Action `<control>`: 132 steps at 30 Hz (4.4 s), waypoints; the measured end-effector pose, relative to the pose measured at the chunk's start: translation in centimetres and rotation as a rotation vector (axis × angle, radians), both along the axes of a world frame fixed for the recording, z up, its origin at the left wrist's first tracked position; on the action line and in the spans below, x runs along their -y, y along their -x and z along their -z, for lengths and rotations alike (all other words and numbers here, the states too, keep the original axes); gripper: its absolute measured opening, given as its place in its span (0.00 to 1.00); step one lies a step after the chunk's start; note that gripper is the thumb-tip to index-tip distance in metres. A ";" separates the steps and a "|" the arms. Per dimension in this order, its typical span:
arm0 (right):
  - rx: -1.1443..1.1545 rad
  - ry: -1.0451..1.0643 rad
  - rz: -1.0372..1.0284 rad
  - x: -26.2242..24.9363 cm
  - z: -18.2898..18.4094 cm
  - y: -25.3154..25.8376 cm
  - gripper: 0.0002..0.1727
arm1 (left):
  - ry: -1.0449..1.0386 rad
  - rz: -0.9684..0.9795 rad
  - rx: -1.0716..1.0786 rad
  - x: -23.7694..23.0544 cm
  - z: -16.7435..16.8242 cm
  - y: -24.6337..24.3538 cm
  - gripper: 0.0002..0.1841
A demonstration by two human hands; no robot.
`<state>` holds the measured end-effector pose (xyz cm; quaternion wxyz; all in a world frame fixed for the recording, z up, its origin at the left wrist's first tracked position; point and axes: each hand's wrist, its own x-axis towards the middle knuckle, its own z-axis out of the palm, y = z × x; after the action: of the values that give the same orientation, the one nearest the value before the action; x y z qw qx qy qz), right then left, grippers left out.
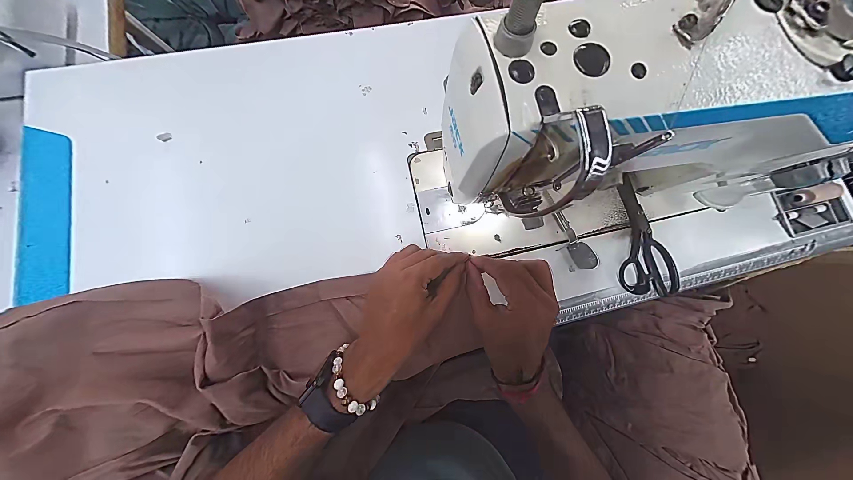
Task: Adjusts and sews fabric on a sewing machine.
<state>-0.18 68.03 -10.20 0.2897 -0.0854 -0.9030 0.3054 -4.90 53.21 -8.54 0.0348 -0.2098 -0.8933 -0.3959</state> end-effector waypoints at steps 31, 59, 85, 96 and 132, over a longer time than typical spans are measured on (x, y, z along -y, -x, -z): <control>0.056 -0.254 -0.045 0.2 -1.8 0.1 0.08 | 0.043 -0.031 0.119 0.2 -1.4 1.4 0.13; 0.319 -0.485 -0.063 0.7 -0.4 1.9 0.21 | 0.419 0.313 -0.389 2.6 3.3 5.3 0.20; 0.409 -0.396 0.383 -20.5 -1.5 3.1 0.23 | 0.394 0.386 -0.447 2.2 3.1 7.1 0.20; 0.430 0.594 -0.229 -3.7 -1.4 0.4 0.16 | 0.442 0.310 -0.444 1.9 3.4 7.2 0.20; 0.211 -0.299 0.014 0.6 1.2 -0.1 0.20 | 0.421 0.344 -0.413 2.2 3.3 7.0 0.22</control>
<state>-0.09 67.46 -11.38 0.2050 -0.0790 -0.9632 0.1549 -11.86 50.98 -11.85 0.1035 -0.4355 -0.8812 -0.1520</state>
